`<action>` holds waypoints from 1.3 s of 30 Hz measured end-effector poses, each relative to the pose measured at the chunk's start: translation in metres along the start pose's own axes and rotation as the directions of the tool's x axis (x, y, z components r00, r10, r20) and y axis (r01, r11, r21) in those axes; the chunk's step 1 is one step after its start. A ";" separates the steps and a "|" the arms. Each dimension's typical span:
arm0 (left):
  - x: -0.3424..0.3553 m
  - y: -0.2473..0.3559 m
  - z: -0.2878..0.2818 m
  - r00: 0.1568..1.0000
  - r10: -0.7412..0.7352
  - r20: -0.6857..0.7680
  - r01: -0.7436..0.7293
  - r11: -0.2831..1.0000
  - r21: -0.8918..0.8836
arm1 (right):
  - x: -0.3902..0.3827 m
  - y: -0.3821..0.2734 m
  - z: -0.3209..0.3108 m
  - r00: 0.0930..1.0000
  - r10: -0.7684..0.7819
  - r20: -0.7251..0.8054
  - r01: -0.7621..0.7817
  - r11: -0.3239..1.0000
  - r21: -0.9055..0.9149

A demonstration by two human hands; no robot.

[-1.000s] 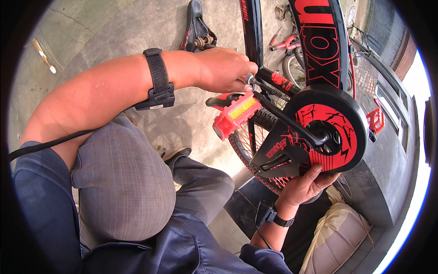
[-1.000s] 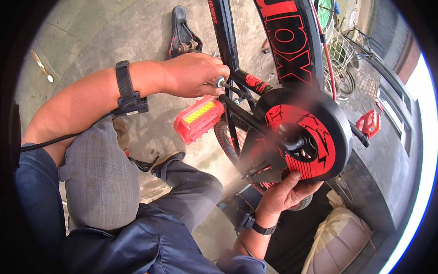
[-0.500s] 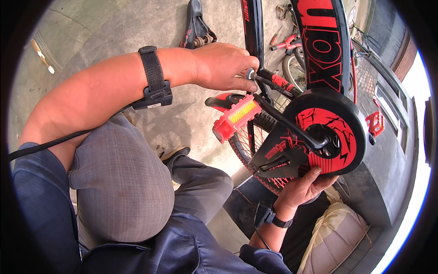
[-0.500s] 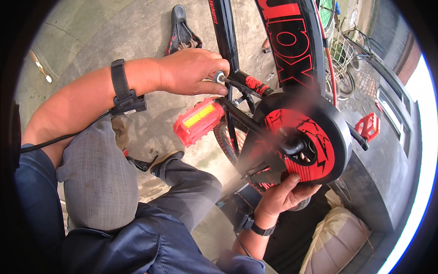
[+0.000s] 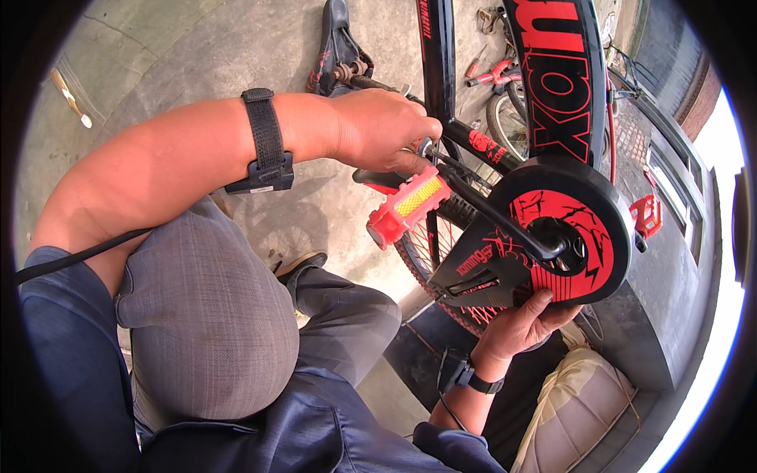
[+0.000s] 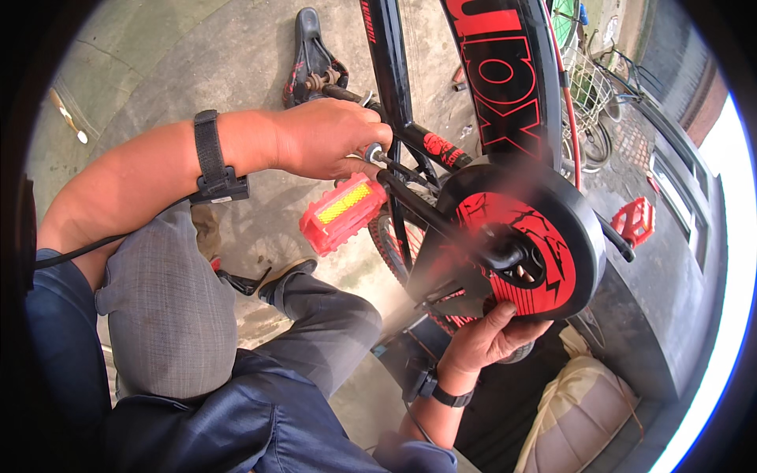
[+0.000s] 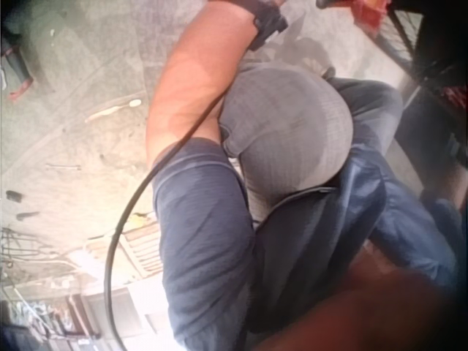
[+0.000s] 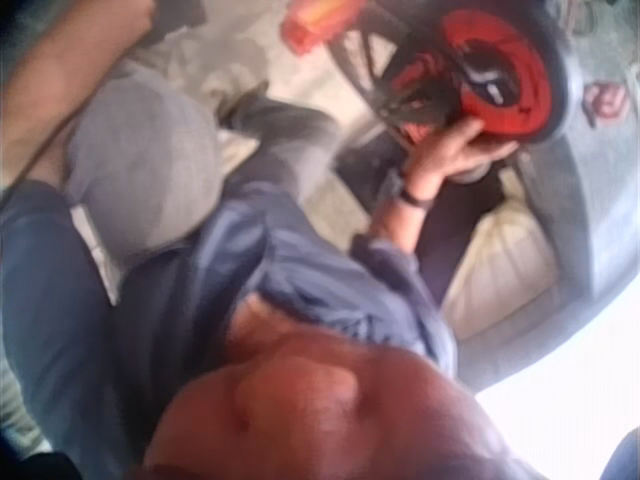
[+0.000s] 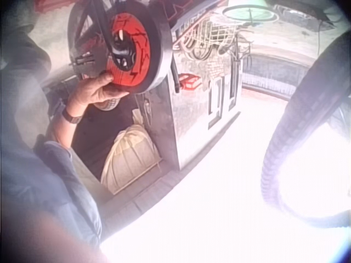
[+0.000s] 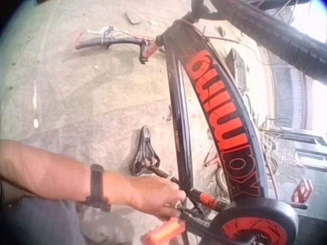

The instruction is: The person cleans a bicycle pedal arm with a cloth, then uses a multi-bit screwdriver to tighten bolts on the rear wheel and crankset. The person handles the pedal arm, cloth, screwdriver, and bicycle components.

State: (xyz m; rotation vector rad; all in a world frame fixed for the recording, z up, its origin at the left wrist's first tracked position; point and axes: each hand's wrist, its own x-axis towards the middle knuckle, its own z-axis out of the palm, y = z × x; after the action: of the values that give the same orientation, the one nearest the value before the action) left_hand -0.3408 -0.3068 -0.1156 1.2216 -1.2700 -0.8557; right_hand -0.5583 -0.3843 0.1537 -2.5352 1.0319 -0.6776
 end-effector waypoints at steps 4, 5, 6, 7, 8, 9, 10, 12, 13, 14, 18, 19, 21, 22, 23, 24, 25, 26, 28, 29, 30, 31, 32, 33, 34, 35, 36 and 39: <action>0.001 -0.002 0.005 1.000 -0.007 0.022 0.007 1.000 0.007 | 0.001 0.003 0.004 0.998 0.030 -0.061 -0.030 1.000 0.009; 0.002 -0.002 0.006 1.000 -0.010 0.024 0.010 1.000 0.015 | 0.001 0.003 0.003 0.999 0.010 -0.041 -0.010 1.000 0.001; 0.003 -0.002 0.006 1.000 -0.004 0.022 0.003 1.000 0.007 | 0.002 0.002 0.003 1.000 0.002 -0.018 -0.002 1.000 0.005; 0.003 -0.002 0.007 1.000 0.001 0.016 -0.001 1.000 0.007 | 0.003 0.002 0.002 1.000 -0.013 0.014 0.012 0.999 0.036; 0.004 -0.002 0.007 1.000 -0.002 0.019 0.002 1.000 0.010 | 0.003 0.002 0.001 1.000 -0.007 0.003 0.007 1.000 -0.008; 0.005 -0.002 0.007 1.000 0.000 0.010 0.000 1.000 0.008 | 0.004 0.002 0.001 1.000 -0.008 0.002 0.008 1.000 -0.026; 0.006 -0.002 0.007 1.000 -0.006 0.011 0.006 1.000 0.009 | 0.004 0.002 0.000 1.000 -0.013 0.011 0.013 1.000 -0.024; 0.007 -0.002 0.006 1.000 -0.012 0.019 0.012 1.000 0.017 | 0.005 0.004 0.001 1.000 -0.019 -0.008 0.019 0.999 -0.034; 0.008 -0.003 0.006 1.000 -0.012 0.025 0.011 1.000 0.024 | 0.005 0.006 0.001 1.000 -0.019 -0.005 0.019 1.000 -0.007; 0.008 -0.003 0.005 0.999 -0.018 0.030 0.017 0.999 0.037 | 0.006 0.007 0.001 1.000 -0.021 -0.016 0.021 1.000 -0.002; 0.009 -0.002 0.006 0.999 -0.040 0.020 0.040 0.999 0.013 | 0.007 0.010 0.002 1.000 0.004 -0.022 -0.003 0.999 0.036; 0.009 -0.003 0.006 0.999 -0.040 0.019 0.040 0.999 0.020 | 0.008 0.010 0.002 1.000 0.002 -0.021 -0.002 0.999 0.039; 0.010 -0.003 0.006 0.999 -0.037 0.014 0.036 0.999 0.020 | 0.009 0.010 0.003 1.000 0.001 -0.016 0.000 0.999 0.037; 0.011 -0.003 0.006 0.999 -0.033 0.011 0.033 0.999 0.015 | 0.009 0.010 0.003 1.000 -0.002 0.002 0.002 0.998 0.068; 0.012 -0.003 0.007 0.999 -0.034 0.012 0.034 0.999 0.011 | 0.009 0.010 0.002 1.000 -0.005 -0.011 0.005 1.000 0.030; 0.013 -0.003 0.007 1.000 -0.028 0.008 0.028 1.000 0.009 | 0.010 0.010 0.002 1.000 -0.005 -0.010 0.005 1.000 0.017; 0.013 -0.003 0.007 1.000 -0.028 0.008 0.028 1.000 0.009 | 0.010 0.010 0.002 1.000 -0.006 0.009 0.006 1.000 0.029; 0.014 -0.004 0.007 0.999 -0.033 0.011 0.033 0.999 0.014 | 0.011 0.010 0.002 1.000 -0.004 -0.004 0.004 1.000 -0.004; 0.015 -0.004 0.008 0.999 -0.052 0.011 0.052 0.999 0.006 | 0.012 0.011 0.002 1.000 -0.009 0.010 0.010 1.000 -0.011; 0.016 -0.004 0.008 0.998 -0.064 0.011 0.064 0.998 0.004 | 0.012 0.011 0.002 1.000 -0.010 0.004 0.010 1.000 -0.023; 0.017 -0.005 0.008 0.999 -0.054 0.008 0.054 0.999 0.002 | 0.012 0.012 0.002 1.000 -0.017 0.005 0.017 1.000 -0.021; 0.017 -0.005 0.008 0.999 -0.045 0.004 0.045 0.999 0.001 | 0.013 0.013 0.002 1.000 -0.018 0.015 0.018 1.000 0.001; 0.017 -0.006 0.008 0.999 -0.042 0.005 0.042 0.999 0.006 | 0.013 0.014 0.002 1.000 -0.022 0.008 0.022 1.000 -0.016; 0.018 -0.006 0.008 0.999 -0.043 0.012 0.043 0.999 0.004 | 0.013 0.015 0.002 1.000 -0.020 0.009 0.020 1.000 -0.014; 0.018 -0.006 0.008 0.998 -0.051 0.023 0.051 0.999 0.010 | 0.013 0.016 0.001 1.000 -0.021 0.019 0.021 1.000 0.003; 0.018 -0.007 0.008 0.998 -0.059 0.034 0.059 0.998 0.017 | 0.014 0.017 0.001 1.000 -0.018 0.013 0.018 1.000 -0.013; 0.019 -0.007 0.008 0.998 -0.051 0.029 0.051 0.999 0.005 | 0.015 0.018 0.001 1.000 -0.017 0.015 0.018 1.000 -0.011; 0.020 -0.008 0.009 0.999 -0.035 0.021 0.035 0.999 -0.015 | 0.015 0.021 0.002 1.000 -0.024 -0.005 0.024 1.000 -0.016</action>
State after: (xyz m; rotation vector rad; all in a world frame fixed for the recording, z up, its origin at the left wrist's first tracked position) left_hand -0.3456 -0.3296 -0.1199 1.2284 -1.2597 -0.9040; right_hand -0.5590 -0.4093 0.1471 -2.5645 1.0146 -0.6851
